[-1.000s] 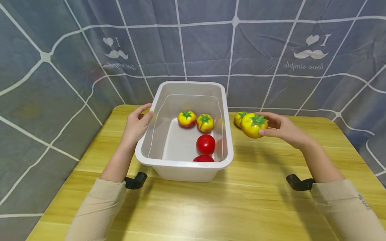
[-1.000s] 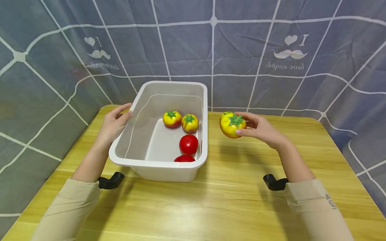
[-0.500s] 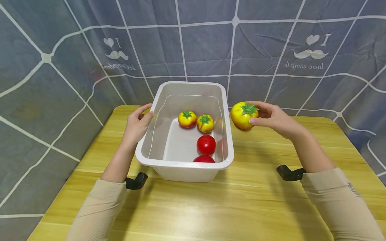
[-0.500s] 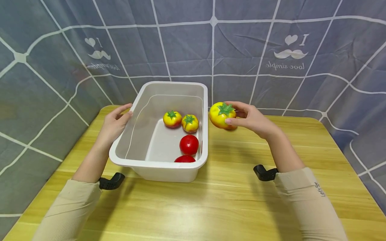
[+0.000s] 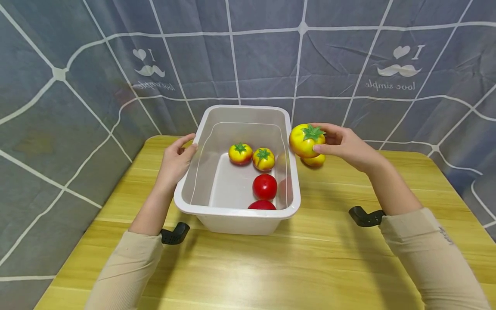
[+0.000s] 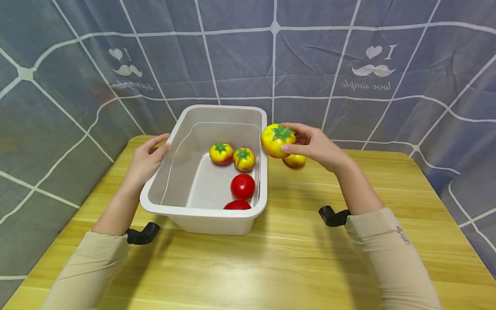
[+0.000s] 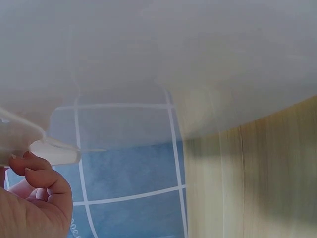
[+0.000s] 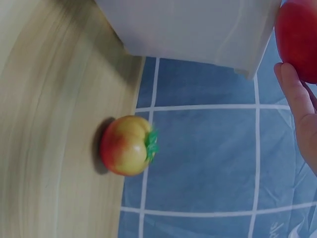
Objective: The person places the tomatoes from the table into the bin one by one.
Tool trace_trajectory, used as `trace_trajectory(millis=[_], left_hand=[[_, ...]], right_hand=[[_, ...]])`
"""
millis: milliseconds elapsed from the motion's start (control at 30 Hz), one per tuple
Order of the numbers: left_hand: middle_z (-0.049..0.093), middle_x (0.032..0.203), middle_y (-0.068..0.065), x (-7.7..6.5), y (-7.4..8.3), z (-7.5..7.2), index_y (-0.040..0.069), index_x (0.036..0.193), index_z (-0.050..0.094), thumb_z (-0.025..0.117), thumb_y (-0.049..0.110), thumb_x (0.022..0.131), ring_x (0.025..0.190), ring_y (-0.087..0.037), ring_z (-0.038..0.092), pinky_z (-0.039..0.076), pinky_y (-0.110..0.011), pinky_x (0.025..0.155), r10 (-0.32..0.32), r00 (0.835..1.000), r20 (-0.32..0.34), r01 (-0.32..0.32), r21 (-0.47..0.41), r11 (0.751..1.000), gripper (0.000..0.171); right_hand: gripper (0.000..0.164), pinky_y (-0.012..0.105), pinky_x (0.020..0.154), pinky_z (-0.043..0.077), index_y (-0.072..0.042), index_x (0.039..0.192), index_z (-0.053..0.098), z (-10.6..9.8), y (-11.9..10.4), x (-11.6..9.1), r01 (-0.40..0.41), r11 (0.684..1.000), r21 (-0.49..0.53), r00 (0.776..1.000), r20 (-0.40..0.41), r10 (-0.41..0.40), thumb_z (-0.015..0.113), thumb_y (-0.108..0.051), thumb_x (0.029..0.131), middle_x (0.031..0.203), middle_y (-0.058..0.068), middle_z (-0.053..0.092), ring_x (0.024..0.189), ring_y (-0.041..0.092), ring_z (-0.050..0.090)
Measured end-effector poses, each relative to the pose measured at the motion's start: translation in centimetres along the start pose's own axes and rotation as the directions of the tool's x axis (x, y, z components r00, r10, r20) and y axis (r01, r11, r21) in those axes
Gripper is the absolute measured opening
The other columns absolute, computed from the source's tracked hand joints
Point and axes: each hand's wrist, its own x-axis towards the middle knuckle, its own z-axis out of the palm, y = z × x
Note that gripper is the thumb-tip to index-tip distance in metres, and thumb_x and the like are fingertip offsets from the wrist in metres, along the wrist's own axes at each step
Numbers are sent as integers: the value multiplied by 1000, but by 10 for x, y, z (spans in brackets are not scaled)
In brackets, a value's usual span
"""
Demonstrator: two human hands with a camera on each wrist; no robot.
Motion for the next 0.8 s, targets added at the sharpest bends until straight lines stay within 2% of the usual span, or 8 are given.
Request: trace_trajectory(millis=[267,400,800], left_hand=[[53,91,-11,-1,-1,0,10,137,47,52,27,95,75,-13,54,50,-19,64,-4,1000,5,4,-7,1000,46],[53,88,-9,-2,0,0,10,137,48,53,27,95,72,-11,54,49,-18,64,3,1000,3,-3,-13,1000,46],[51,86,-8,-3,0,-1,9,137,48,52,25,95,72,-11,52,48,-18,63,-1,1000,4,1,-26,1000,45]], right_hand=[[55,20,85,47,-3,139,41,6,-6,10,-3,1000,-8,1000,-17,3,62,-14,89,123,11,54,103,16,55],[55,20,87,46,-3,139,41,7,-7,14,-10,1000,-22,1000,-19,9,62,-15,90,125,13,52,105,17,54],[56,23,87,47,-3,139,42,21,-14,27,27,1000,-2,999,34,-27,63,-15,89,126,13,53,106,20,54]])
